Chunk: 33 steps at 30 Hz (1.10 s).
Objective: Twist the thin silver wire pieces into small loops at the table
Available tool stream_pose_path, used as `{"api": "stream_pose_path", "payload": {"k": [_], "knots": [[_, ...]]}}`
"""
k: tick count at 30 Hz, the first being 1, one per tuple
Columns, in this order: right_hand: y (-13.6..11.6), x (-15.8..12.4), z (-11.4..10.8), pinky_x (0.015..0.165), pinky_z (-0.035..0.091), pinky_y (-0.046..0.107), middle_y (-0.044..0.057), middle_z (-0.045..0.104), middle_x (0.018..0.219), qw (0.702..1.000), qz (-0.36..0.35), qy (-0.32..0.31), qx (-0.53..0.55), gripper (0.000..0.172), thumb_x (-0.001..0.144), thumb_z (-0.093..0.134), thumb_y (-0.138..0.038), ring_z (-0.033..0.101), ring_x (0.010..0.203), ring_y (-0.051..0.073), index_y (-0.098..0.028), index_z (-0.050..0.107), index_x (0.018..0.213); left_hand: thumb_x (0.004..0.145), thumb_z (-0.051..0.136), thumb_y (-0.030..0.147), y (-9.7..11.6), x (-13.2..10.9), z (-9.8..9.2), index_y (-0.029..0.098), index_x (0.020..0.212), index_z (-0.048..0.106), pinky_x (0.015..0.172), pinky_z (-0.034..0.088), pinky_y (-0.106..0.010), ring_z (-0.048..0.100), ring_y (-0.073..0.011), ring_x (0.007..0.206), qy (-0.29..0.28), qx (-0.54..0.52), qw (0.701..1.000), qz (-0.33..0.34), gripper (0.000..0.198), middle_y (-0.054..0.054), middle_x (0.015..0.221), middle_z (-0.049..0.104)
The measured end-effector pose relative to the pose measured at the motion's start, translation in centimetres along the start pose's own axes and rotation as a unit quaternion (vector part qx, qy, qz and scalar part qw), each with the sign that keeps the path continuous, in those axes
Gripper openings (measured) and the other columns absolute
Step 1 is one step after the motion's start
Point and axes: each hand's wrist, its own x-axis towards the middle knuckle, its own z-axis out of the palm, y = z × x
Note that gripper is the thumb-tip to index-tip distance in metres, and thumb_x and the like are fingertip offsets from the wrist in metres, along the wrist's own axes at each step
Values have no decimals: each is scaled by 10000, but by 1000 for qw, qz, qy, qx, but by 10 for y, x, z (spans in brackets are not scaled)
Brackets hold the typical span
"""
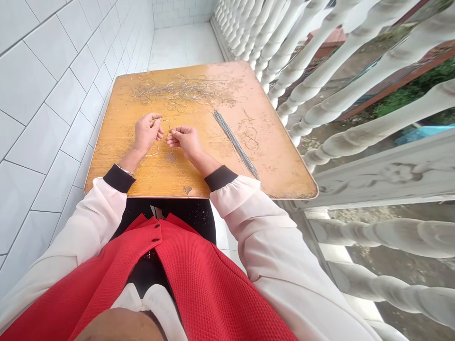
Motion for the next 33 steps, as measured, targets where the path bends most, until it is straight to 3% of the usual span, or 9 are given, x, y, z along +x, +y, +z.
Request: {"api": "stream_pose_path", "payload": {"k": [7,12,15,19,24,26,33], "knots": [[7,0,-1,626,576,141,2,736,681,999,-9,-31,22,245,976,705,-76,708,586,72,-183,652,763,1047,507,126,-2,3,-2,173,1132,674,558,477,-145,612,-54,500,-4,-47,999,-21,193,54,619,642],[5,5,-9,552,544,159,31,760,714,998,10,-52,-45,168,950,747,-98,691,582,88,-169,691,809,1031,518,112,-5,6,-8,172,1127,677,542,460,-151,590,-53,489,-11,-33,999,-21,195,55,609,641],[2,10,-16,529,503,167,36,761,741,997,-13,-32,-75,155,926,808,-208,641,565,80,-168,718,806,1020,517,95,-3,5,-12,172,1124,678,524,442,-149,567,-47,469,-17,-28,999,-15,208,67,591,621],[1,12,-20,475,437,167,34,742,728,995,-52,-24,-86,259,923,821,-390,570,533,72,-172,746,806,1007,529,80,-1,1,-12,164,1100,690,518,426,-147,556,-43,461,-39,-22,999,2,204,73,573,595],[2,10,-17,472,404,151,-14,680,645,997,-52,-47,-46,136,896,800,-191,515,500,51,-169,751,771,1008,533,82,4,-3,-8,169,1078,697,518,427,-145,542,-38,450,-54,-35,998,-1,198,76,564,592],[1,8,-15,492,416,141,-23,660,623,998,-45,-48,-20,159,895,750,-100,516,503,45,-164,744,749,1015,543,103,6,-4,-8,165,1073,694,511,423,-143,539,-36,445,-58,-49,997,-11,173,78,555,589],[-5,5,-14,509,440,152,-26,645,623,997,-39,-73,1,175,881,720,-64,525,514,56,-172,738,744,1030,575,198,10,-4,-14,153,1078,682,510,410,-131,547,-25,452,-78,-109,991,-29,126,76,586,617]]}}
